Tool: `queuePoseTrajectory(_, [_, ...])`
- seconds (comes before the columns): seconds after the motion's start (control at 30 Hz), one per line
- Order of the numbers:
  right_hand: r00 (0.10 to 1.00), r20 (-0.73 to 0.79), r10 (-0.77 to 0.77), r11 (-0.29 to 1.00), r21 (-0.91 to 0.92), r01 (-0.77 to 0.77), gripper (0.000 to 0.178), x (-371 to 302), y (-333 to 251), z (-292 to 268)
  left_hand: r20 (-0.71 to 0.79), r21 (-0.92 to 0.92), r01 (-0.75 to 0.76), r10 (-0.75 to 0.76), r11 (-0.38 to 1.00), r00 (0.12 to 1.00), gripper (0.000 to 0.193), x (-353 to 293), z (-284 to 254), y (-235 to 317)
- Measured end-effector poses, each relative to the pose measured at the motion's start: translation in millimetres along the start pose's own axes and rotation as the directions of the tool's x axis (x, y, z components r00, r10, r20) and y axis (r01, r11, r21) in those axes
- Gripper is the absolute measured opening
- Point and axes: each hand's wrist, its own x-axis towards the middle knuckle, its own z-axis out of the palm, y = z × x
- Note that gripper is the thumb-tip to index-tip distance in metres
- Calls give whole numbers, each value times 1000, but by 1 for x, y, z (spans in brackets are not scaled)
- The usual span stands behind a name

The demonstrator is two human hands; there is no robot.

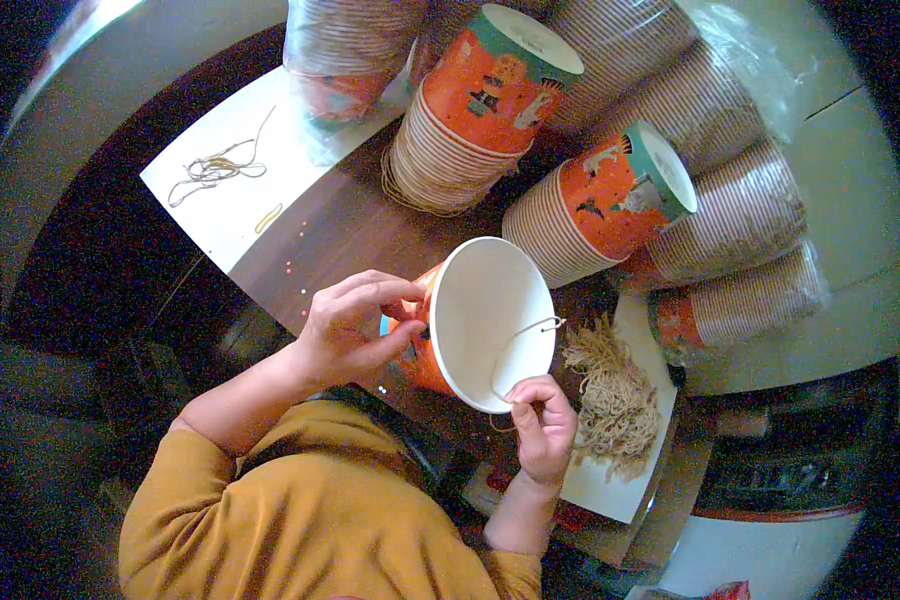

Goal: The person threads a string through pre-punched holes in the rim of paper buckets to create handles.

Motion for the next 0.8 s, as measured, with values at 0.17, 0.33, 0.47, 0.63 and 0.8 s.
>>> queuePoseTrajectory(0.17, [999,44,-18,998,-55,21,18,-3,-1,-3,33,140,-111,107,984,994,22,2,-4,-4])
queuePoseTrajectory(0.33, [1000,-17,-18,999,-34,17,18,-3,0,-2,-6,194,27,-26,981,1000,21,-1,-7,-8])
queuePoseTrajectory(0.47, [1000,-4,-14,999,-40,13,18,-2,-1,-4,-71,141,38,-28,989,997,24,-3,-11,-8])
queuePoseTrajectory(0.63, [992,85,97,991,-101,-89,15,1,-12,-8,117,77,-90,81,993,990,41,8,-24,9])
queuePoseTrajectory(0.8, [999,49,-1,819,-573,28,6,16,-71,-3,230,92,-93,70,991,971,49,-2,-28,6])
